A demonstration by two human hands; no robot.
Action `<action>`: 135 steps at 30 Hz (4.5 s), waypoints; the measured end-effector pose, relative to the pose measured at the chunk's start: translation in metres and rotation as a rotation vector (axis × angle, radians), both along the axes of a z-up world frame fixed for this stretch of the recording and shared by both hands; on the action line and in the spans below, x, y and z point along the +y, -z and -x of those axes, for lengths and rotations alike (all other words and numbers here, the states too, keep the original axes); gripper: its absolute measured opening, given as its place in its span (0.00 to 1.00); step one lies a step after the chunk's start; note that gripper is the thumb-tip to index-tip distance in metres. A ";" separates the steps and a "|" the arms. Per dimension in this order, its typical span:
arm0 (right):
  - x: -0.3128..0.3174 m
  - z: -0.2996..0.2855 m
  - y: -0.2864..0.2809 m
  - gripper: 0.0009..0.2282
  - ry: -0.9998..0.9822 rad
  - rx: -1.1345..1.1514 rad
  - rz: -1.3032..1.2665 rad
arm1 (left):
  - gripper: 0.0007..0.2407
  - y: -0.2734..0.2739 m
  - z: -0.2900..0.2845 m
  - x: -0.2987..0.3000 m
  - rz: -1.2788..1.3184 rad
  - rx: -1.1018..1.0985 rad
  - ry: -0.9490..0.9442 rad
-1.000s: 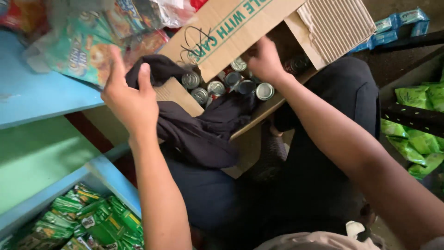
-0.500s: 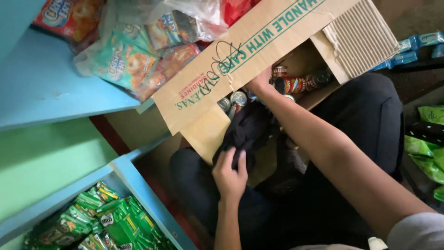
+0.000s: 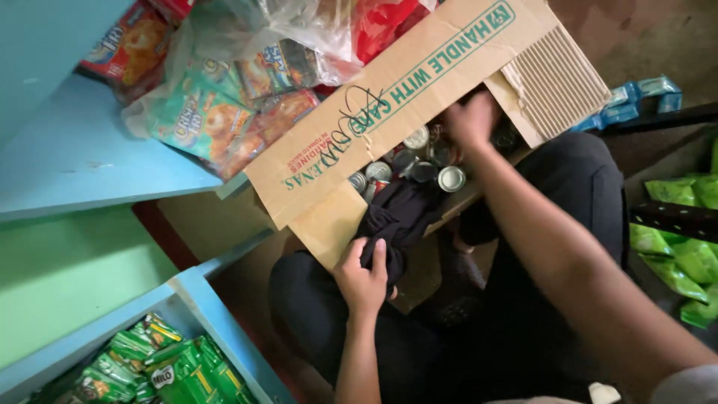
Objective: Restocking canned sardines from a cardboard box onto store shelves after wiping them with a cloth.
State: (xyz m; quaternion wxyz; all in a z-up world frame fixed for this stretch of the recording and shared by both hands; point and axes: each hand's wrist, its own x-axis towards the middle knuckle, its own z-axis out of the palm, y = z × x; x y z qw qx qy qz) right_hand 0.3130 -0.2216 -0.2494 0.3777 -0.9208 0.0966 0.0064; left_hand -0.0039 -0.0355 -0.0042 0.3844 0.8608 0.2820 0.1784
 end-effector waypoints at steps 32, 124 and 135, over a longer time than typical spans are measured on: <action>0.046 0.018 -0.274 0.28 -1.292 0.622 0.496 | 0.09 -0.003 -0.001 0.006 0.034 -0.050 0.001; 0.045 0.224 -0.287 0.18 -0.055 0.678 -1.306 | 0.18 -0.087 -0.063 -0.062 -0.530 -0.558 0.003; 0.024 0.210 -0.263 0.22 0.032 0.816 -1.353 | 0.12 -0.096 -0.049 -0.066 -0.351 -0.651 0.304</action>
